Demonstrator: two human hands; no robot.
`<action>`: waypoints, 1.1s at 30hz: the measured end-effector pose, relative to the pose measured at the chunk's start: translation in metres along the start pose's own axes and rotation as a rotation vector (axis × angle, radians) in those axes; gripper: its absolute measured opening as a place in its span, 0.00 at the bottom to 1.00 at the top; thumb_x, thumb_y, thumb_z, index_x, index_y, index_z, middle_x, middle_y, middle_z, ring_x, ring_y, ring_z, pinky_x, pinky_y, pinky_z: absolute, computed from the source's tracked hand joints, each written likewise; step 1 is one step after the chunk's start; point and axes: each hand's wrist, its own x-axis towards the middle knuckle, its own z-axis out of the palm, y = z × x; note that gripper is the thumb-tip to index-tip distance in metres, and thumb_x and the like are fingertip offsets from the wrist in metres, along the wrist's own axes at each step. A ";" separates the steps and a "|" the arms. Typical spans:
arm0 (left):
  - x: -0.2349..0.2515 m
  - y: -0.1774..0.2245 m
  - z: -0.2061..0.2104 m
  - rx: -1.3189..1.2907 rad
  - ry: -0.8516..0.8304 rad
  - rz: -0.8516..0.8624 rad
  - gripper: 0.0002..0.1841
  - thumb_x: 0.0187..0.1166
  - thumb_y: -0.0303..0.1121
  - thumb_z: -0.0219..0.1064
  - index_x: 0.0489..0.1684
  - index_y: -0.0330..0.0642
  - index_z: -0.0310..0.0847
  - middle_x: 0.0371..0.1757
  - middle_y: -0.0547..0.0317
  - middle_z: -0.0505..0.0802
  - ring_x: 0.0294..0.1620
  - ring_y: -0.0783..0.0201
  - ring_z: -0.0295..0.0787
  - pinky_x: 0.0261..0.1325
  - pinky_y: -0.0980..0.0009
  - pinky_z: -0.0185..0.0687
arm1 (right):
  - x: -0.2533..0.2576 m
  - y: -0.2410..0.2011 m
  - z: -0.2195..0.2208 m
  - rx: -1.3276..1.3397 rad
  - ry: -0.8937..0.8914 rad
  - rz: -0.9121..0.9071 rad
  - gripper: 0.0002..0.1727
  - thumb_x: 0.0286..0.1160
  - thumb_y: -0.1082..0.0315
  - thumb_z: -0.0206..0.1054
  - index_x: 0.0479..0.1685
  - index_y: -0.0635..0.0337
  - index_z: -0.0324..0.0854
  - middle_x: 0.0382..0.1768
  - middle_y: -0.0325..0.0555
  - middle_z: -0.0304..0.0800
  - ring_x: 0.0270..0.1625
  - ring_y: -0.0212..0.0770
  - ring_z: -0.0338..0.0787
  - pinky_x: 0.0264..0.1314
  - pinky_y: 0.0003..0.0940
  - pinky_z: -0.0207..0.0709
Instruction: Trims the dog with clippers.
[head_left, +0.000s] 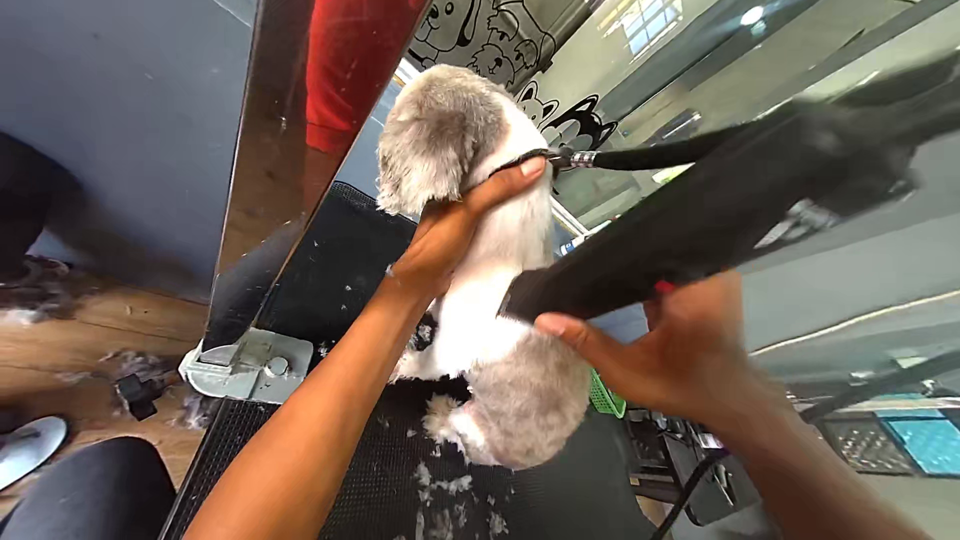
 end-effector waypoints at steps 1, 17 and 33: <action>0.001 -0.001 0.000 -0.001 -0.012 0.008 0.19 0.80 0.45 0.71 0.61 0.44 0.85 0.50 0.57 0.95 0.53 0.65 0.92 0.59 0.62 0.90 | -0.004 -0.005 0.002 -0.012 -0.034 -0.004 0.33 0.66 0.41 0.77 0.60 0.58 0.79 0.47 0.36 0.91 0.53 0.23 0.90 0.54 0.26 0.88; 0.006 -0.003 0.007 -0.006 0.008 0.211 0.17 0.76 0.31 0.76 0.59 0.34 0.84 0.50 0.52 0.95 0.54 0.63 0.93 0.64 0.63 0.89 | -0.033 -0.028 0.036 -0.114 0.104 -0.004 0.23 0.67 0.50 0.80 0.54 0.52 0.81 0.46 0.38 0.90 0.54 0.27 0.90 0.59 0.30 0.86; 0.011 -0.002 0.003 0.103 -0.031 0.273 0.15 0.76 0.35 0.77 0.55 0.36 0.89 0.49 0.55 0.97 0.55 0.65 0.94 0.64 0.63 0.90 | -0.090 -0.027 0.093 -0.232 0.091 0.045 0.24 0.66 0.51 0.79 0.50 0.62 0.85 0.42 0.52 0.90 0.43 0.45 0.91 0.40 0.43 0.86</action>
